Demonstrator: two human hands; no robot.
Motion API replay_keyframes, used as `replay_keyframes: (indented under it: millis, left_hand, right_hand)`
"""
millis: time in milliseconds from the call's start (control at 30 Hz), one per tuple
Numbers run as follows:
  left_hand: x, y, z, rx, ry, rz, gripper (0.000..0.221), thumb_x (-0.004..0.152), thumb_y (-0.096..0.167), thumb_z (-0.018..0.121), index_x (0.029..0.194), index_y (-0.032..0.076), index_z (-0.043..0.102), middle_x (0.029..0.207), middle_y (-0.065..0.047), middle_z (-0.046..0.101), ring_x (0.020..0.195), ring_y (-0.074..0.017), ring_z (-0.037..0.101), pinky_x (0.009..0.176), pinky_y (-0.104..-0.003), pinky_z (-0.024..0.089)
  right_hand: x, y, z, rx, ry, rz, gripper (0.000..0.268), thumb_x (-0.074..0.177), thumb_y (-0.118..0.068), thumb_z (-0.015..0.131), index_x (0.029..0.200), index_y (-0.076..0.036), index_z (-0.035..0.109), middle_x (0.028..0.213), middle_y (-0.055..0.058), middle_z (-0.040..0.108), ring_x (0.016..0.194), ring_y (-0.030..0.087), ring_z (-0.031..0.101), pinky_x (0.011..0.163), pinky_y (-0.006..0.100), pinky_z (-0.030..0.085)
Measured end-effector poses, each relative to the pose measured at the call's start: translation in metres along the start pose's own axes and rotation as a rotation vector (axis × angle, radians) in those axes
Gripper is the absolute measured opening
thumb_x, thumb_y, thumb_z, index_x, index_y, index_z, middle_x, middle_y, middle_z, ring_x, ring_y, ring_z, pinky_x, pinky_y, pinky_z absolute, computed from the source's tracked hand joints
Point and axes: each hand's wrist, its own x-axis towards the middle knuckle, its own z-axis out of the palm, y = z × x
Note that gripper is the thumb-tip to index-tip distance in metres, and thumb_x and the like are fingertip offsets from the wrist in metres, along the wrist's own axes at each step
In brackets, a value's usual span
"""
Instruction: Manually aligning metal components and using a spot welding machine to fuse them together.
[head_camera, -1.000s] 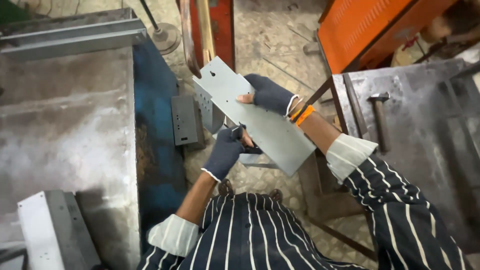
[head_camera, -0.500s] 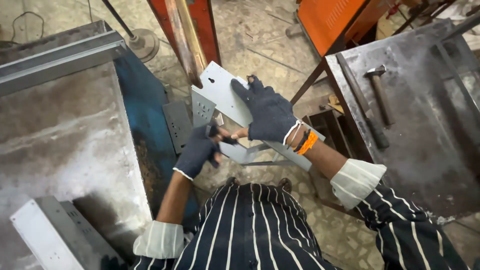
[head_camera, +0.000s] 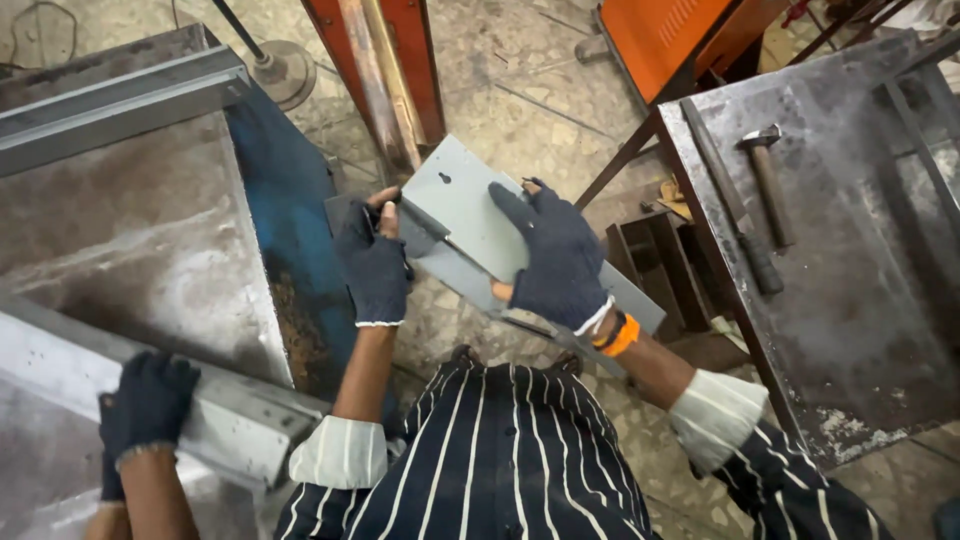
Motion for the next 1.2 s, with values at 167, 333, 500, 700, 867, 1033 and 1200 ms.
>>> replay_keyframes:
  millis: [167,333,500,700,867,1033,1200]
  left_hand:
    - [-0.036,0.023,0.024,-0.125,0.034,-0.109,0.023,0.107,0.02,0.062,0.117,0.001,0.07,0.084,0.001,0.059,0.07,-0.0053,0.048,0.063,-0.026,0.041]
    - [-0.048,0.026,0.059,-0.208,-0.18,-0.214,0.029,0.103,0.025,0.064,0.122,0.003,0.067,0.074,0.002,0.055,0.054,-0.005,0.046,0.047,-0.025,0.038]
    - [-0.036,-0.001,0.098,-0.595,-0.462,-0.427,0.03,0.097,0.031,0.073,0.107,0.005,0.062,0.067,0.001,0.054,0.043,-0.0096,0.046,0.037,-0.027,0.035]
    - [-0.032,0.011,0.143,-0.615,-0.668,-0.401,0.04,0.095,0.04,0.074,0.106,0.003,0.065,0.067,0.0,0.054,0.041,-0.0091,0.044,0.037,-0.026,0.031]
    - [-0.027,0.01,0.171,-0.434,-0.742,-0.259,0.045,0.099,0.042,0.076,0.116,0.001,0.069,0.079,0.001,0.06,0.058,-0.0056,0.05,0.051,-0.024,0.039]
    - [-0.003,0.052,0.176,-0.309,-0.811,-0.18,0.056,0.08,0.03,0.083,0.129,0.008,0.068,0.102,0.007,0.067,0.055,-0.0018,0.046,0.047,-0.022,0.041]
    - [-0.001,0.044,0.194,-0.285,-0.884,0.058,0.041,0.076,0.015,0.091,0.11,0.001,0.074,0.093,0.002,0.071,0.066,-0.0021,0.049,0.059,-0.022,0.044]
  right_hand:
    - [-0.024,-0.004,-0.04,-0.086,0.031,-0.011,0.095,0.058,-0.043,0.089,0.144,-0.016,0.058,0.138,0.027,0.059,0.111,0.042,0.063,0.094,0.047,0.051]
    - [-0.048,0.009,-0.066,-0.153,0.057,0.027,0.096,0.056,-0.039,0.088,0.143,-0.015,0.058,0.137,0.026,0.06,0.111,0.042,0.064,0.095,0.047,0.051]
    - [-0.069,0.024,-0.086,-0.196,0.096,0.086,0.099,0.054,-0.037,0.087,0.145,-0.012,0.057,0.139,0.027,0.058,0.11,0.043,0.063,0.094,0.049,0.05]
    - [-0.083,0.025,-0.109,-0.288,0.095,0.179,0.091,0.051,-0.038,0.089,0.137,-0.018,0.064,0.129,0.026,0.061,0.097,0.041,0.062,0.083,0.05,0.05]
    - [-0.099,0.047,-0.121,-0.267,0.138,0.181,0.092,0.053,-0.035,0.088,0.14,-0.017,0.064,0.129,0.026,0.06,0.105,0.042,0.062,0.089,0.049,0.051]
    - [-0.1,0.054,-0.147,-0.229,0.143,0.193,0.093,0.053,-0.034,0.089,0.14,-0.015,0.063,0.129,0.026,0.06,0.112,0.042,0.062,0.095,0.049,0.051]
    - [-0.103,0.058,-0.168,-0.212,0.117,0.251,0.096,0.053,-0.033,0.091,0.142,-0.013,0.061,0.131,0.025,0.061,0.119,0.042,0.061,0.101,0.048,0.049]
